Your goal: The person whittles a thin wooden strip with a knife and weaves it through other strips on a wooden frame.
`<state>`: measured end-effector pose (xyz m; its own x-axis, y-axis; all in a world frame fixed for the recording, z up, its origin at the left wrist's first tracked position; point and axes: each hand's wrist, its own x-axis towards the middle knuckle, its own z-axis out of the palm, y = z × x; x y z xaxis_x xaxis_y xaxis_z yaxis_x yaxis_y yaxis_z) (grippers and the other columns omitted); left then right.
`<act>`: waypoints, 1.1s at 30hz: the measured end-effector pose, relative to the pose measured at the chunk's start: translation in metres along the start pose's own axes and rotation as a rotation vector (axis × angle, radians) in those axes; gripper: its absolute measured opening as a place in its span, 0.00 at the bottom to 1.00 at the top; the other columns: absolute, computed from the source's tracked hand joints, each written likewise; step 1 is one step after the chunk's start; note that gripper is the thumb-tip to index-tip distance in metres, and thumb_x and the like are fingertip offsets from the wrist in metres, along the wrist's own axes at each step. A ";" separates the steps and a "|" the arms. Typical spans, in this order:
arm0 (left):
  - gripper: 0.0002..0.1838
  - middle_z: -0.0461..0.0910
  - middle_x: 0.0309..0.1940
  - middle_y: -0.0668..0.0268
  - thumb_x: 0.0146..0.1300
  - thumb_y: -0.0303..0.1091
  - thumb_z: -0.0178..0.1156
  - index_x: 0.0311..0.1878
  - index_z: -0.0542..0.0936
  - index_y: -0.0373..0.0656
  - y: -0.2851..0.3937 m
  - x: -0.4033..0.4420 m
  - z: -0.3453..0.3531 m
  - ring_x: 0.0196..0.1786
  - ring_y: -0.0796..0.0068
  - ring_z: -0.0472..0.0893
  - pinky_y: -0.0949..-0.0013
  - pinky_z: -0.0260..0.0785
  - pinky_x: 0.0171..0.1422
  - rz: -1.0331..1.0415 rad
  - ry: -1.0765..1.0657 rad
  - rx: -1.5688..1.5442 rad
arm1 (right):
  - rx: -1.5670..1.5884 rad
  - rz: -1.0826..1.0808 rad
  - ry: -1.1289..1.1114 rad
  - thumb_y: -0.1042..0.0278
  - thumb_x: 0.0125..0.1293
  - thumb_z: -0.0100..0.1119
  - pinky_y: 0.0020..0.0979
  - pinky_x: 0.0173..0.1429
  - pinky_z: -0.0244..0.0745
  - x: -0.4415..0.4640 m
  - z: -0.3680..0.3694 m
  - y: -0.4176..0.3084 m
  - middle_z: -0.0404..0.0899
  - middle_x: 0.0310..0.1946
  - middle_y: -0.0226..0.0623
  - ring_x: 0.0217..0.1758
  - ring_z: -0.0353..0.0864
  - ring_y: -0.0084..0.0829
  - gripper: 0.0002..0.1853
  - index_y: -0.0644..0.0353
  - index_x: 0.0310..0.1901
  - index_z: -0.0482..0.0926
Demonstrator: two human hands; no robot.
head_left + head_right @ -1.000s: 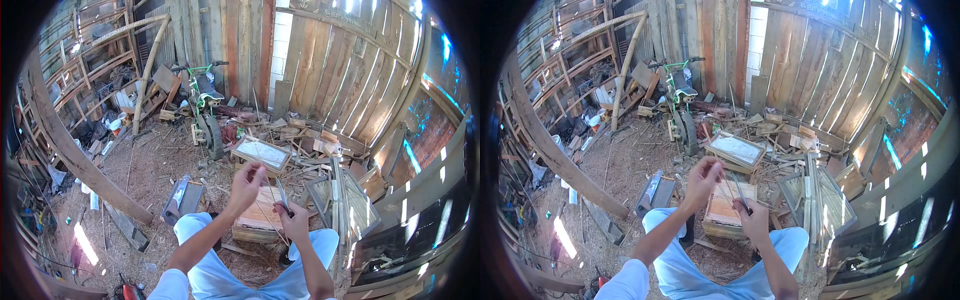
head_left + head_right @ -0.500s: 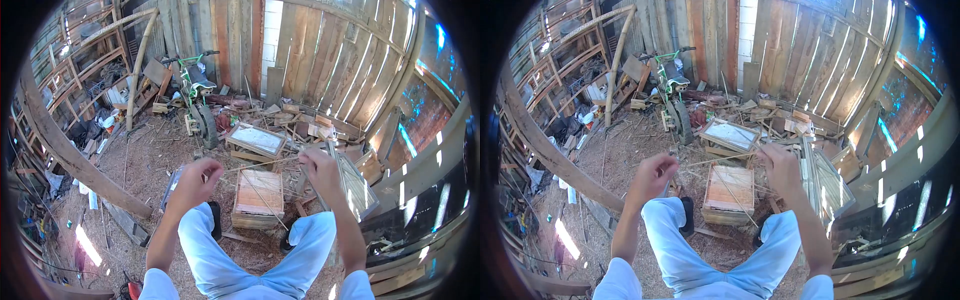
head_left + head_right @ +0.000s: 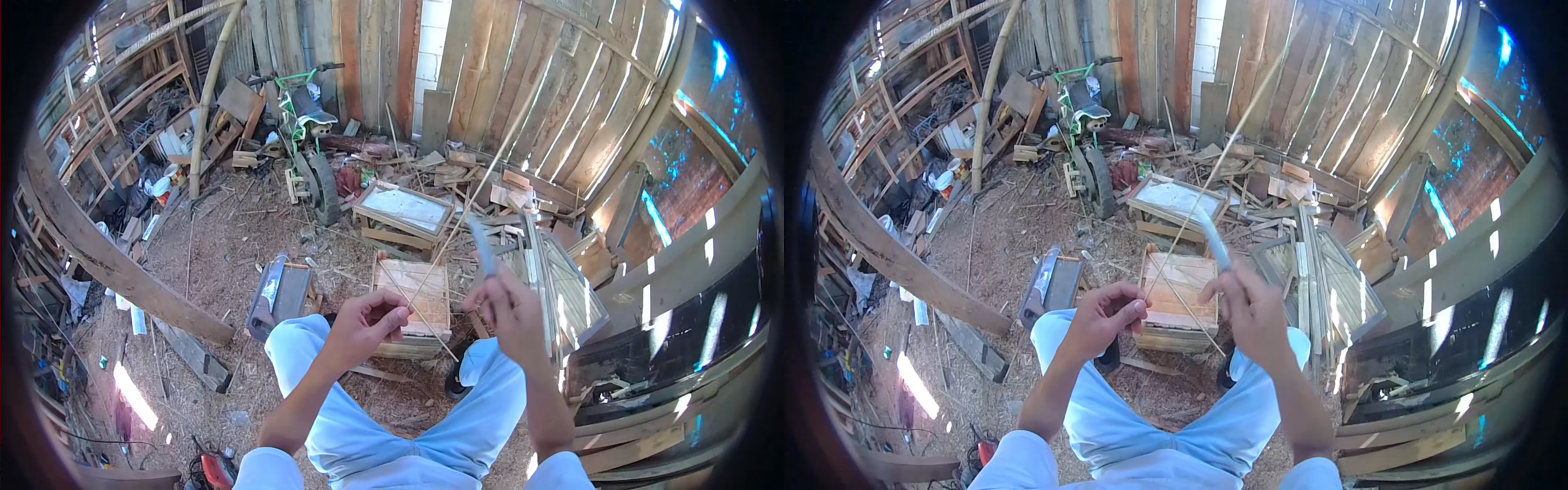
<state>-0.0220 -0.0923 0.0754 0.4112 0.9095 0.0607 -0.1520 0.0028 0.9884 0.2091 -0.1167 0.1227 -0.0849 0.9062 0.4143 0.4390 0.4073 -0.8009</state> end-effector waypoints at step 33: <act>0.03 0.74 0.27 0.66 0.62 0.23 0.58 0.37 0.75 0.35 -0.030 -0.045 0.046 0.24 0.81 0.70 0.75 0.61 0.27 0.222 0.183 0.281 | 0.944 0.741 -0.523 0.71 0.71 0.50 0.17 0.20 0.51 -0.041 0.019 -0.001 0.72 0.26 0.27 0.18 0.59 0.12 0.20 0.63 0.62 0.69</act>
<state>0.0054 -0.1529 0.0494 0.2258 0.9342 0.2760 0.0433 -0.2927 0.9552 0.1955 -0.1524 0.0985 -0.5247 0.7975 -0.2978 -0.2430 -0.4756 -0.8454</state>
